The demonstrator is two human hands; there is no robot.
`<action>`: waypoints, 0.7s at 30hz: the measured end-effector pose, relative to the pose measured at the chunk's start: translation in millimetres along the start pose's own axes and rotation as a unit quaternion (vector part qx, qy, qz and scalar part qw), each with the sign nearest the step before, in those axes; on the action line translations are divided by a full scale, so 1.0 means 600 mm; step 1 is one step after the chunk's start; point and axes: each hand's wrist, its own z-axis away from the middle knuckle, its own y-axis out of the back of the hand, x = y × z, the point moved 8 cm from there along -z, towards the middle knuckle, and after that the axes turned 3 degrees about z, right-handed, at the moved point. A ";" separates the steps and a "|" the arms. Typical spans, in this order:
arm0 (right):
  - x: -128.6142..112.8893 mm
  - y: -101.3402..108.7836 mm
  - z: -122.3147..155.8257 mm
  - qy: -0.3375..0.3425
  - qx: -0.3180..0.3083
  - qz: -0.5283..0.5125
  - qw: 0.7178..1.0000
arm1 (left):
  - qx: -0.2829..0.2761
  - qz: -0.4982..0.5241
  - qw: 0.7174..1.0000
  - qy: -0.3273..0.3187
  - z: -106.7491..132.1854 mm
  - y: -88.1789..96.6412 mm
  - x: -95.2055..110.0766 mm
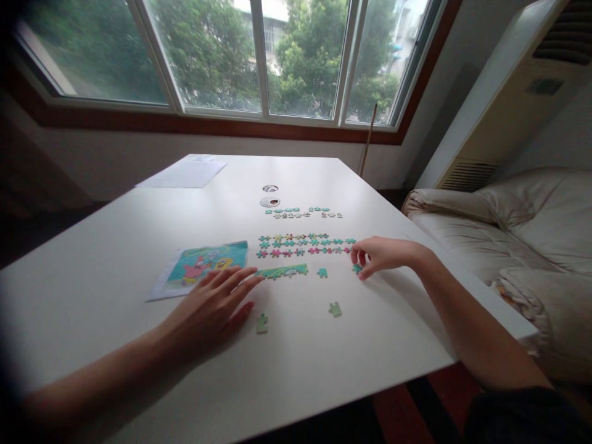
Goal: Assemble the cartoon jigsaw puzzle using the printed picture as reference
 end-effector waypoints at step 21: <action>-0.081 0.005 -0.076 0.098 0.203 -0.247 0.942 | -0.007 0.002 1.000 0.010 -0.004 0.002 0.001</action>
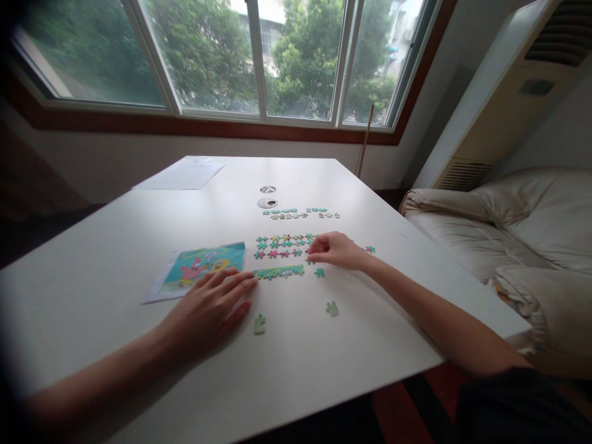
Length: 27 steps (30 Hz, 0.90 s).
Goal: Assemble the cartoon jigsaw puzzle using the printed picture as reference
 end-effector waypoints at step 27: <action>-0.028 0.058 -0.004 0.030 0.111 0.178 0.977 | -0.005 -0.002 1.000 0.017 0.003 0.002 -0.007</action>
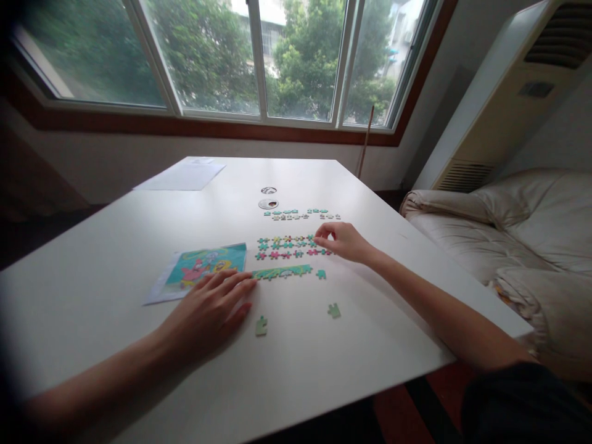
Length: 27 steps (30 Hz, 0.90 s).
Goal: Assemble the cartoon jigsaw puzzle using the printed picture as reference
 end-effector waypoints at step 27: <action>0.132 -0.050 -0.259 -0.056 -0.055 0.118 0.990 | -0.006 0.010 1.000 0.005 -0.002 0.001 -0.009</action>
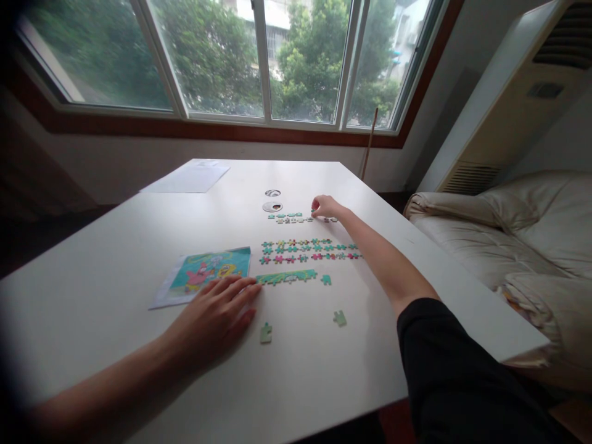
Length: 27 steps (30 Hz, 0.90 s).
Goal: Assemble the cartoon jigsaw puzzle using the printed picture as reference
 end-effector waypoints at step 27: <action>-0.083 0.022 0.327 0.115 -0.171 -0.128 0.970 | -0.017 0.025 0.998 -0.054 -0.033 0.007 0.025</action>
